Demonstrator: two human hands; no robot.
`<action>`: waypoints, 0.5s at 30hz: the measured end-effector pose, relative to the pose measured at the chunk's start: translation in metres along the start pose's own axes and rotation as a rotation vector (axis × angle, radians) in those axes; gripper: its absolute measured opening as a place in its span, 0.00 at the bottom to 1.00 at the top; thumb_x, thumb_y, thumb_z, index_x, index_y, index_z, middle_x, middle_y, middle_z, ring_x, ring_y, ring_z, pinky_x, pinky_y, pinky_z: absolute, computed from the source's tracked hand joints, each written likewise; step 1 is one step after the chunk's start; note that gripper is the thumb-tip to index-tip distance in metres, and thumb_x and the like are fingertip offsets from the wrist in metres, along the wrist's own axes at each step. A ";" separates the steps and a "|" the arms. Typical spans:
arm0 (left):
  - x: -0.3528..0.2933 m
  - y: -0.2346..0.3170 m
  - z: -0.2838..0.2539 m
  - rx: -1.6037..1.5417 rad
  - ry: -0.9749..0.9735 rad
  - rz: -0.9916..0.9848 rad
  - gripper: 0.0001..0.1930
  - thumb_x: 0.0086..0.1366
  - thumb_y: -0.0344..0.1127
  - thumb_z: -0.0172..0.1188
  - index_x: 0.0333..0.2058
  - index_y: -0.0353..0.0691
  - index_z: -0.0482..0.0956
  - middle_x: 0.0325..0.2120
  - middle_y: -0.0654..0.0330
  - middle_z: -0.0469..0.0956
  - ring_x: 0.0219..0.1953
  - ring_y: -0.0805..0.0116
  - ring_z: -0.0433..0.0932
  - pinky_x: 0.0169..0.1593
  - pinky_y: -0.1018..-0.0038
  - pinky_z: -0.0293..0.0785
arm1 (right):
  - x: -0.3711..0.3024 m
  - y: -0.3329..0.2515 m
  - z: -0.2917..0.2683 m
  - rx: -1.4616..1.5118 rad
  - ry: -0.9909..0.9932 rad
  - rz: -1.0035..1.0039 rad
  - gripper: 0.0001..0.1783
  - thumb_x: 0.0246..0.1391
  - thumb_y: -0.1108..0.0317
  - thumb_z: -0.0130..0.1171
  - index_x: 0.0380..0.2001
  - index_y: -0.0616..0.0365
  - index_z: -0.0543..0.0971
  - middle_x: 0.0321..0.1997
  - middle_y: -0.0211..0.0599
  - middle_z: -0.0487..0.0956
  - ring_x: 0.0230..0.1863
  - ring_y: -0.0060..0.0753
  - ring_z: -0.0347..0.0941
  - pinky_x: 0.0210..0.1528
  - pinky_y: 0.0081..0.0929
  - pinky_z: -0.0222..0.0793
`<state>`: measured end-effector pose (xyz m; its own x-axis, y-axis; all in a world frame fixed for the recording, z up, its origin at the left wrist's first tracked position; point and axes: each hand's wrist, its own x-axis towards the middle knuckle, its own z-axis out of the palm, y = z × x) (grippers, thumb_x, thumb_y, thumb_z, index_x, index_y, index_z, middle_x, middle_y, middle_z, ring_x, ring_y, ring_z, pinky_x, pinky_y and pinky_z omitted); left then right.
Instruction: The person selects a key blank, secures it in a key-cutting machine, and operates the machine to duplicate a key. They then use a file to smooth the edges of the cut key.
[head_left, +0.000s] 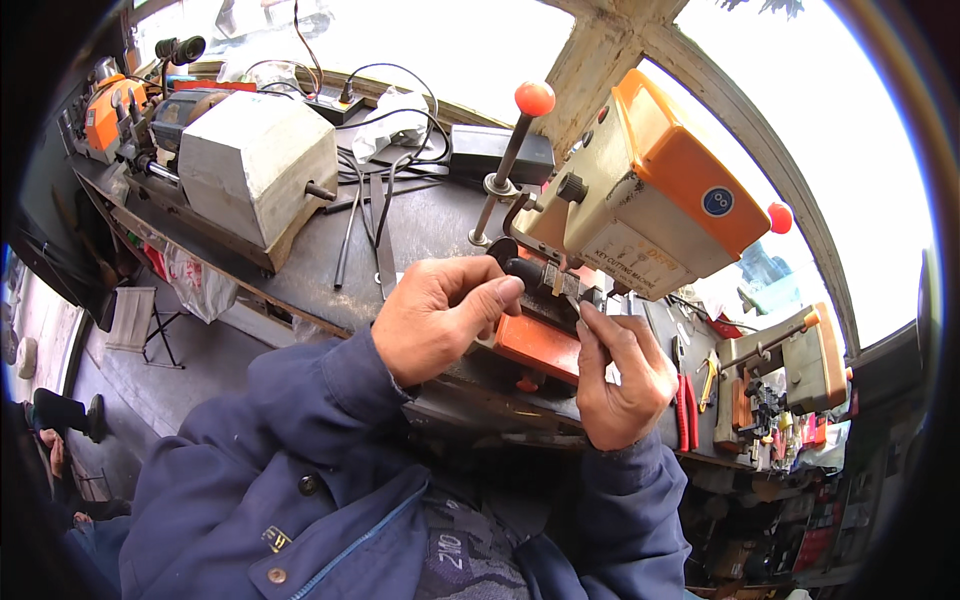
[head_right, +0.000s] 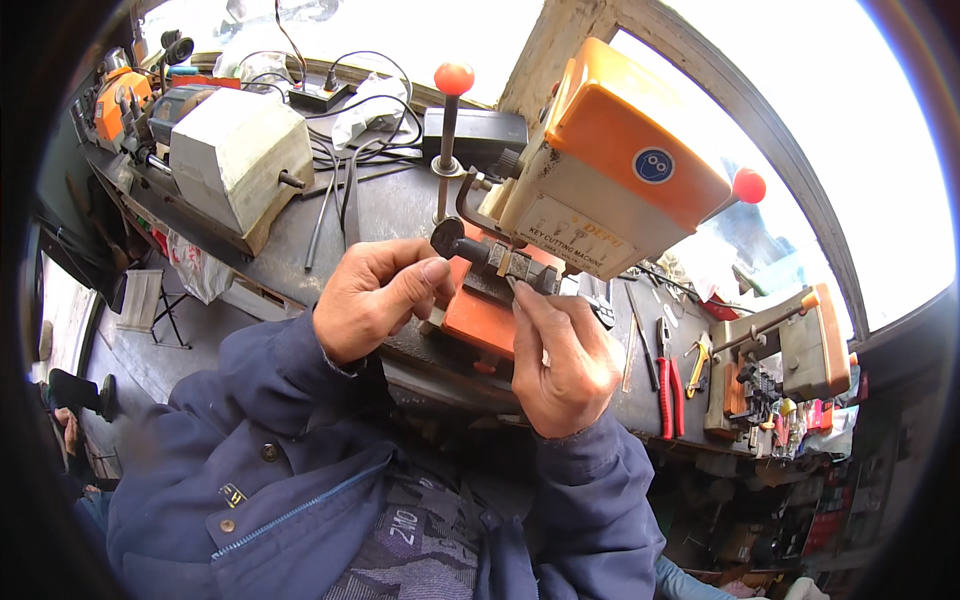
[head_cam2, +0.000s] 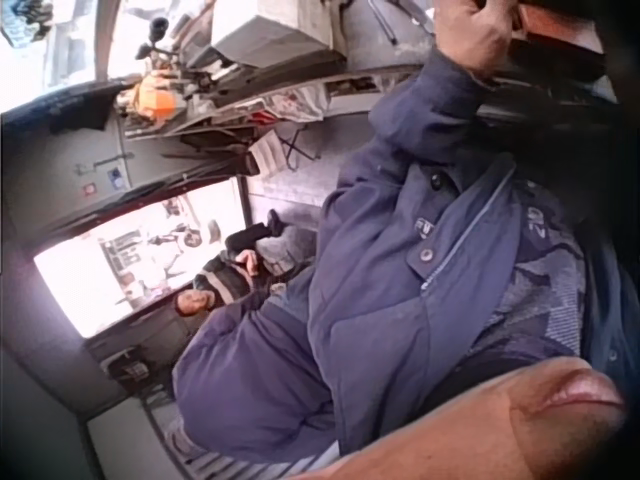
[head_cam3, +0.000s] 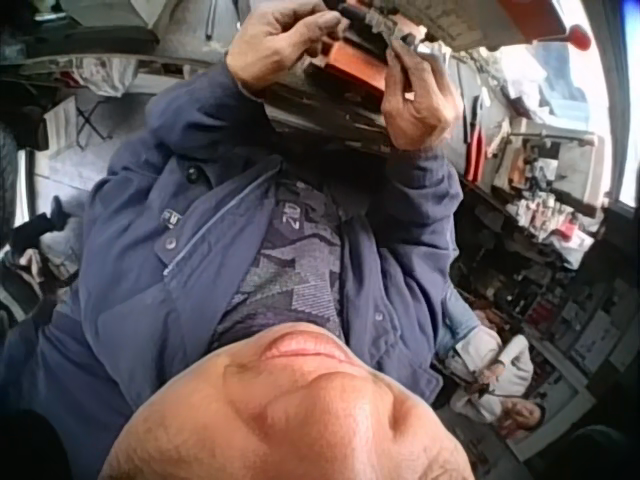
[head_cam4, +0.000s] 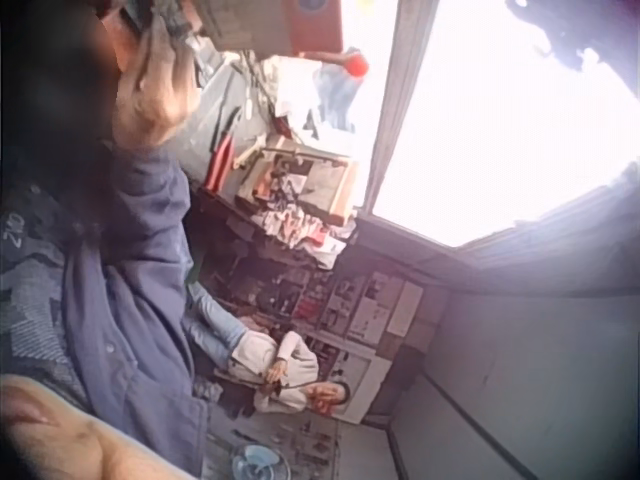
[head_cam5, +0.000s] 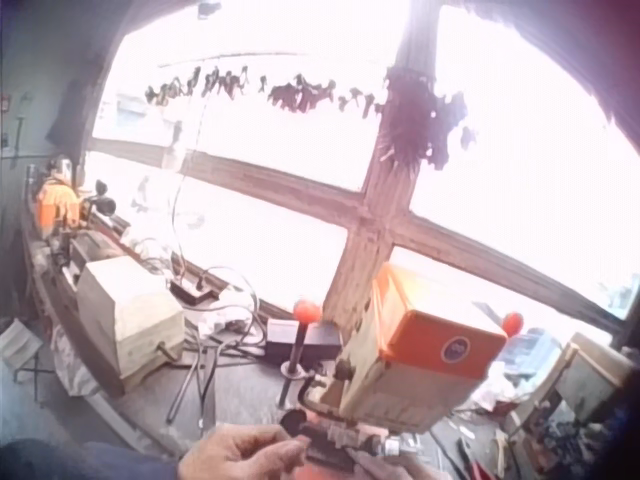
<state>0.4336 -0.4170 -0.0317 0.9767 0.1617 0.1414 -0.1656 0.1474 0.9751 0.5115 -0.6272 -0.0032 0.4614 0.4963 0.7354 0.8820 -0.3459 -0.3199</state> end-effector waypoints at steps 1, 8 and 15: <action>0.003 -0.001 -0.003 0.078 0.042 0.116 0.16 0.79 0.43 0.60 0.39 0.34 0.83 0.25 0.68 0.78 0.25 0.83 0.68 0.29 0.82 0.63 | 0.005 0.003 0.002 -0.021 -0.002 -0.013 0.13 0.52 0.84 0.71 0.42 0.64 0.87 0.31 0.43 0.82 0.28 0.41 0.82 0.31 0.32 0.76; 0.017 -0.005 -0.025 0.349 0.181 0.179 0.12 0.74 0.37 0.63 0.49 0.35 0.81 0.33 0.64 0.81 0.32 0.78 0.73 0.40 0.77 0.72 | 0.019 0.008 0.017 -0.164 -0.098 -0.018 0.10 0.51 0.78 0.72 0.39 0.61 0.88 0.33 0.41 0.83 0.31 0.46 0.82 0.34 0.37 0.77; 0.042 -0.017 -0.031 0.488 0.006 0.117 0.17 0.73 0.38 0.64 0.52 0.31 0.80 0.31 0.57 0.84 0.31 0.71 0.78 0.39 0.70 0.77 | 0.016 -0.004 0.019 -0.149 -0.163 0.065 0.10 0.51 0.76 0.72 0.38 0.61 0.88 0.33 0.41 0.83 0.31 0.47 0.82 0.35 0.39 0.77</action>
<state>0.4735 -0.3828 -0.0477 0.9543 0.1561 0.2549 -0.1891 -0.3453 0.9192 0.5168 -0.6029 -0.0017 0.5369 0.5866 0.6063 0.8315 -0.4895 -0.2627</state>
